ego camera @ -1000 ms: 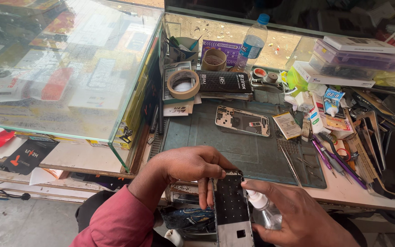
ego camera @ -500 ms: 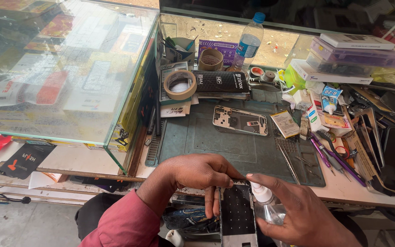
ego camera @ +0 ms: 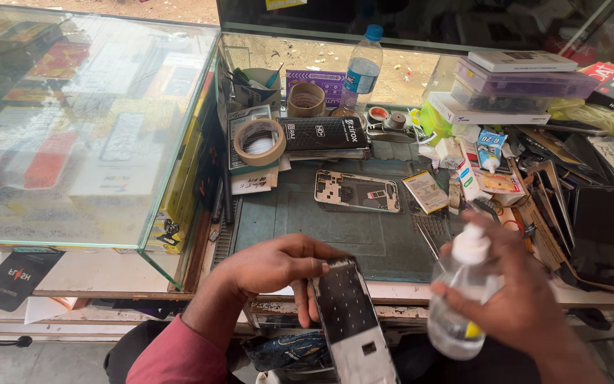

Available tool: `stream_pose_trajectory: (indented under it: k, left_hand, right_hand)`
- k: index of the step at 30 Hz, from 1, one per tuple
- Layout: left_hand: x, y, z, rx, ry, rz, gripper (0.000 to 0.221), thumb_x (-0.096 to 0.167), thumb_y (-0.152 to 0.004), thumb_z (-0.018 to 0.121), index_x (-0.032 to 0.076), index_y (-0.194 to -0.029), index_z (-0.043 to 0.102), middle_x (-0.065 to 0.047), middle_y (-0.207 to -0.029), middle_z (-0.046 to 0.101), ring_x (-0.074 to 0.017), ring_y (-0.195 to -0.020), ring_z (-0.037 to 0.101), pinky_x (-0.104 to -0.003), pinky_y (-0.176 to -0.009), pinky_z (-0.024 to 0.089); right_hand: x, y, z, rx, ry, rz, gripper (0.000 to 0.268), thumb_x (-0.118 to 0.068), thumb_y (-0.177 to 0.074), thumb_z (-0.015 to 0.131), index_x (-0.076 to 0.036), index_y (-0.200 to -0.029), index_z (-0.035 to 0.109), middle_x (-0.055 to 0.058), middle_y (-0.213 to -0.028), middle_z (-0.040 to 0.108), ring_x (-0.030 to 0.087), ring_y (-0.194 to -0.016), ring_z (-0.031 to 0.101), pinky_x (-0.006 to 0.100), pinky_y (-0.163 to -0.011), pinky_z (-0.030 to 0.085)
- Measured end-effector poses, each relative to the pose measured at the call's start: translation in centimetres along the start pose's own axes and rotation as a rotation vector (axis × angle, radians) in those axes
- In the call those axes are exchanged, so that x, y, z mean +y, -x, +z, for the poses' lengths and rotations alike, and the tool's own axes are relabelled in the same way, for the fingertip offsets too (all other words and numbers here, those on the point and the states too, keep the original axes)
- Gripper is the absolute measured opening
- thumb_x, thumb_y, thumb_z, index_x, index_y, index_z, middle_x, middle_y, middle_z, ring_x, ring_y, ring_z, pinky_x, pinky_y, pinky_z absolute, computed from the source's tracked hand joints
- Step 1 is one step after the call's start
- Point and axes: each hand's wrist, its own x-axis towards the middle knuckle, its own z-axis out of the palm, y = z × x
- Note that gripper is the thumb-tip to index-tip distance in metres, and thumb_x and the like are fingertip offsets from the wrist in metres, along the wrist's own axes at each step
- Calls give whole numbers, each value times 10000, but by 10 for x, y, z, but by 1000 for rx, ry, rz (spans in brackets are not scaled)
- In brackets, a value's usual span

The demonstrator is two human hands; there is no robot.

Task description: The person disassembles a smartphone by prying open the casing and removing the back cover. They then use tweezers to peel off a protective film from the internal components and apply a liquid from a spray bottle to the device's interior.

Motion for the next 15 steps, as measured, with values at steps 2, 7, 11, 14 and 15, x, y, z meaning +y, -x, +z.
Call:
stream_pose_trajectory:
  k: [2,7,11,14,15]
  left_hand:
    - [-9,-1,-9,117,59,27,542,62,-1009,422,-111,-1522,407,-204,-1013,762,-253,-687,761,-332,-641,650]
    - [-31,-16,-31,314,116,155,518,93,-1012,424,-114,-1487,458,-220,-998,759,-235,-672,762,-309,-620,639]
    - [-48,-24,-33,398,131,261,516,125,-1028,448,-121,-1482,461,-188,-1043,738,-213,-698,747,-309,-612,640]
    - [-51,-22,-36,425,134,275,542,143,-1021,457,-100,-1506,434,-197,-1054,741,-209,-719,754,-306,-637,646]
    - [-51,-20,-36,431,133,277,556,149,-1018,456,-89,-1519,424,-214,-1038,744,-212,-720,760,-303,-647,648]
  right_hand:
    - [14,-17,-22,147,39,-36,981,-72,-711,856,-161,-1505,287,142,-1127,702,218,-1002,742,377,-848,635]
    - [56,-87,-52,302,-46,-145,935,-24,-1017,826,-180,-1628,136,156,-1225,616,216,-1169,688,372,-1050,609]
    - [91,-149,-33,380,140,-305,1052,10,-947,934,-170,-1612,139,233,-1405,452,287,-1305,590,419,-1125,547]
    - [117,-185,-4,320,18,-112,1046,-90,-931,962,-163,-1603,164,138,-1265,576,234,-1249,639,414,-1128,567]
    - [124,-194,9,319,4,-110,1045,-88,-921,964,-161,-1596,170,158,-1310,557,251,-1274,624,422,-1137,551]
